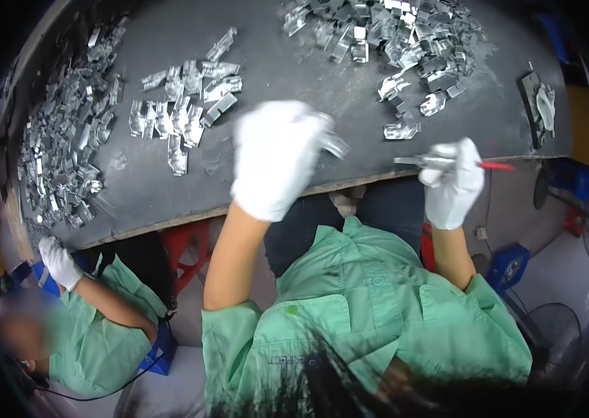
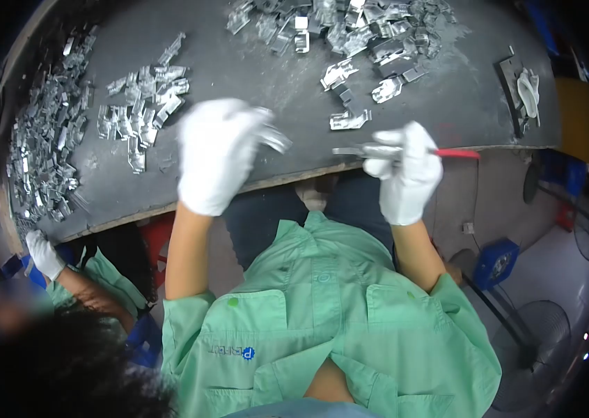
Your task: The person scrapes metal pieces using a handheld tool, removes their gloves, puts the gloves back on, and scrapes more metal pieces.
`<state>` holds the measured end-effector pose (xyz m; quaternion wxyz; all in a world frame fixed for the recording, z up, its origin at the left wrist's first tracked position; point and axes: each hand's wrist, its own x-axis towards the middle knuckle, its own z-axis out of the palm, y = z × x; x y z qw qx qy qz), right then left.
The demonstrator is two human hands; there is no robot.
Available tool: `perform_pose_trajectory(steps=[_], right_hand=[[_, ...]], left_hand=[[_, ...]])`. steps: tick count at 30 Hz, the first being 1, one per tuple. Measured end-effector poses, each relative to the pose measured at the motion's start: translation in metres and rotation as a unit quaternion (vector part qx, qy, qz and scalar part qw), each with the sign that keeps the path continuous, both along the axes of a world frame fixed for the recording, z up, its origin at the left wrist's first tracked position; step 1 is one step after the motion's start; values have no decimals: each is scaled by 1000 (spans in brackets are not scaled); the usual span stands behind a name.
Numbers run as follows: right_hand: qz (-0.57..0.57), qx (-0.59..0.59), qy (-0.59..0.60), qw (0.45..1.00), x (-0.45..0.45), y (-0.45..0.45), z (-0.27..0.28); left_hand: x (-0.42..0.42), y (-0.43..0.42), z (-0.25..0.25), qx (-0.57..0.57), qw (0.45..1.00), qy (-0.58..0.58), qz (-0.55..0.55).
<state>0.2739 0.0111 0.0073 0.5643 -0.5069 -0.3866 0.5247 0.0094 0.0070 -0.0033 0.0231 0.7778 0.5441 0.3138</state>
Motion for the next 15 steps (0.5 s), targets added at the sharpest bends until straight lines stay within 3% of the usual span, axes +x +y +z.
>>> perform_pose_trajectory(steps=[1,2,3,6,9,12,13,15], right_hand=[[5,46,15,999,17,2,-2],[-71,34,-3,997,16,6,3],[-78,37,-43,995,26,9,-1],[-70,7,-22,997,37,22,-10],[-52,-21,-27,998,33,19,-10],[-7,-35,-73,997,29,13,-8],[-1,-36,-6,999,27,11,-5],[99,96,-75,988,16,21,-1]], left_hand=[[-8,1,8,24,993,42,108],[-16,1,17,-2,978,-27,207],[-17,3,27,76,955,19,286],[30,-3,42,22,970,107,216],[87,5,29,-81,992,8,95],[108,15,9,-68,996,-10,48],[109,16,6,-61,997,-11,43],[103,11,6,-61,997,-4,37]])
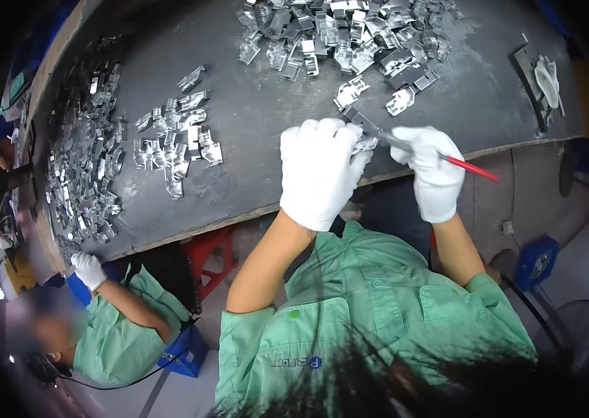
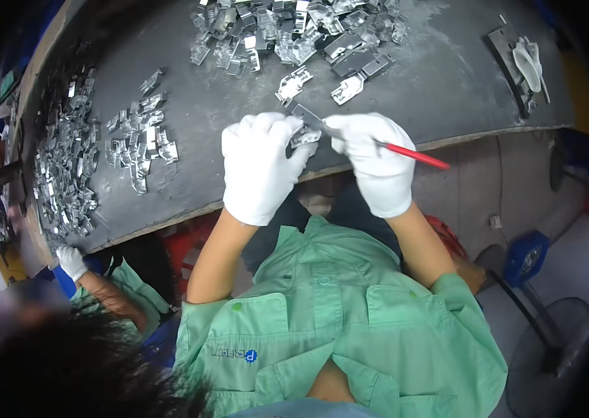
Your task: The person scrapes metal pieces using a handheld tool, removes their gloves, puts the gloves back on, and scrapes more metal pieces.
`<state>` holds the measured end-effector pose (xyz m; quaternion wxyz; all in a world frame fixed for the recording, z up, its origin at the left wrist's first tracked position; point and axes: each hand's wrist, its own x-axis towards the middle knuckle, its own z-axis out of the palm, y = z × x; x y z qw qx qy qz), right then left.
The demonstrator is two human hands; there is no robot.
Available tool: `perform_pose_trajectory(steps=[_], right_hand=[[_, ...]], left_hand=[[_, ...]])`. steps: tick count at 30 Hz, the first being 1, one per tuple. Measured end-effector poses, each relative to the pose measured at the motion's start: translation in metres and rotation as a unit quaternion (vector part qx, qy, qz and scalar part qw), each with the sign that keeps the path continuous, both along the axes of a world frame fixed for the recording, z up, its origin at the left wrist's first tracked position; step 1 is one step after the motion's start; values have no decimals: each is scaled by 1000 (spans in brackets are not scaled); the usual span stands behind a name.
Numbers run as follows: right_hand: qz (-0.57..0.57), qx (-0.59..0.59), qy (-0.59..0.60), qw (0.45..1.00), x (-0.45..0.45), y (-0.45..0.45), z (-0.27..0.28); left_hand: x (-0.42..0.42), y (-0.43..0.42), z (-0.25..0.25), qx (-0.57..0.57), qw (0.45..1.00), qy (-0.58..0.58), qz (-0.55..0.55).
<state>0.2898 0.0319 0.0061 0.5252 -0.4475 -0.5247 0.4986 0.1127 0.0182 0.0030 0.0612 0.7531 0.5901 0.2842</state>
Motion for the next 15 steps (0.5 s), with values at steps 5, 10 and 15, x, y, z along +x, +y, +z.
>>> perform_pose_trajectory(steps=[5,10,15], right_hand=[[-94,139,-102,980,-6,24,-4],[-36,54,-96,993,-5,9,4],[2,45,-84,995,-21,-10,15]], left_hand=[[-29,-26,15,-74,992,46,90],[-56,-29,19,-102,993,37,51],[-80,8,10,-55,995,13,-83]])
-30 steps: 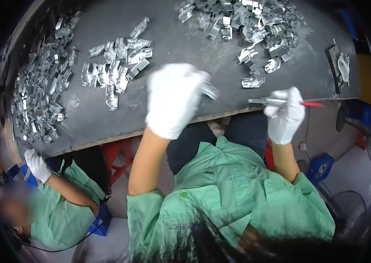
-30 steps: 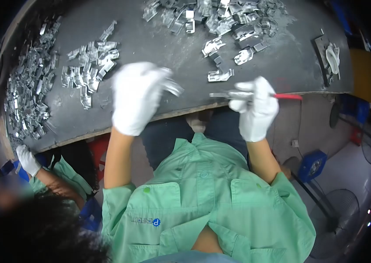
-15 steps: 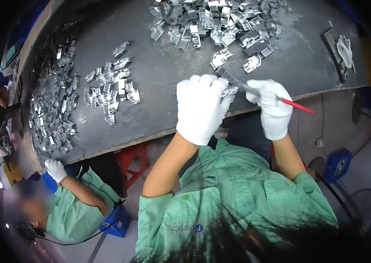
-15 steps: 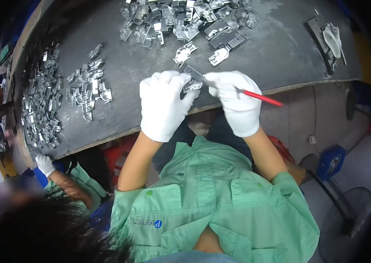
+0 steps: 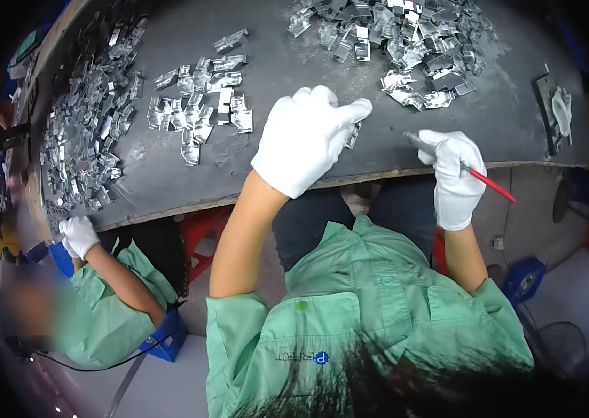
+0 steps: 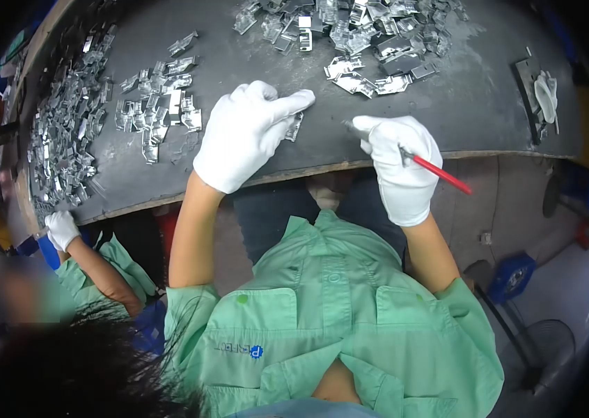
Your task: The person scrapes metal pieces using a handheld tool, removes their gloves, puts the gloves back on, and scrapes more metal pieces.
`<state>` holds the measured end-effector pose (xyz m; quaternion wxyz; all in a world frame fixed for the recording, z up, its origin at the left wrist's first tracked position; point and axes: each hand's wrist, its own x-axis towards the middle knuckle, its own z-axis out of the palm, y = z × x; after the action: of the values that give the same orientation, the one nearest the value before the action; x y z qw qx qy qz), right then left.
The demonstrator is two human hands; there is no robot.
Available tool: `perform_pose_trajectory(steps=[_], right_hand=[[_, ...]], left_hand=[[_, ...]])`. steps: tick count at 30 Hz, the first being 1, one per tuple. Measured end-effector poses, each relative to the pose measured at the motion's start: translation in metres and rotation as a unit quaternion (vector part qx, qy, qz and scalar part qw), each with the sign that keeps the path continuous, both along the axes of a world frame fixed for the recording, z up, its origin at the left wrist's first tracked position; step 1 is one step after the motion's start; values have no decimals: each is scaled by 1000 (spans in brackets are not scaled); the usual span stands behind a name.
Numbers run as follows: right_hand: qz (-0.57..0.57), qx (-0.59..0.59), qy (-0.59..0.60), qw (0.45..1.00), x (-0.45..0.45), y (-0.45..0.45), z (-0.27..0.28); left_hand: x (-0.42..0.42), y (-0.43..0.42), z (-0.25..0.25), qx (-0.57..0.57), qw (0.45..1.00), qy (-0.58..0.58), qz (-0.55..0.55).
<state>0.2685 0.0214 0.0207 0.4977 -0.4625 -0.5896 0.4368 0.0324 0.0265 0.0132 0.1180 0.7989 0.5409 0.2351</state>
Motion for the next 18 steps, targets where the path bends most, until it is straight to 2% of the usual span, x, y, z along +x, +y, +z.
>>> perform_pose_trajectory(steps=[1,3,7,8,11,14,18], right_hand=[[10,-13,-20,1000,0,-2,2],[28,-45,-62,997,1,-7,6],[36,-71,-13,997,-13,-16,9],[50,-59,-35,996,-14,-14,8],[82,-17,-104,991,-15,-8,7],[136,177,-292,930,-21,3,16],[141,336,-438,822,-32,5,25]], left_hand=[[-2,3,0,-11,1000,-14,-26],[-2,-5,-4,9,1000,-7,-6],[-6,-16,-15,4,999,-49,13],[-6,-17,-18,12,997,-70,12],[-4,-16,-18,12,1000,-19,4],[-2,-13,-24,34,999,-22,-2],[-4,-12,-30,60,997,-46,-18]])
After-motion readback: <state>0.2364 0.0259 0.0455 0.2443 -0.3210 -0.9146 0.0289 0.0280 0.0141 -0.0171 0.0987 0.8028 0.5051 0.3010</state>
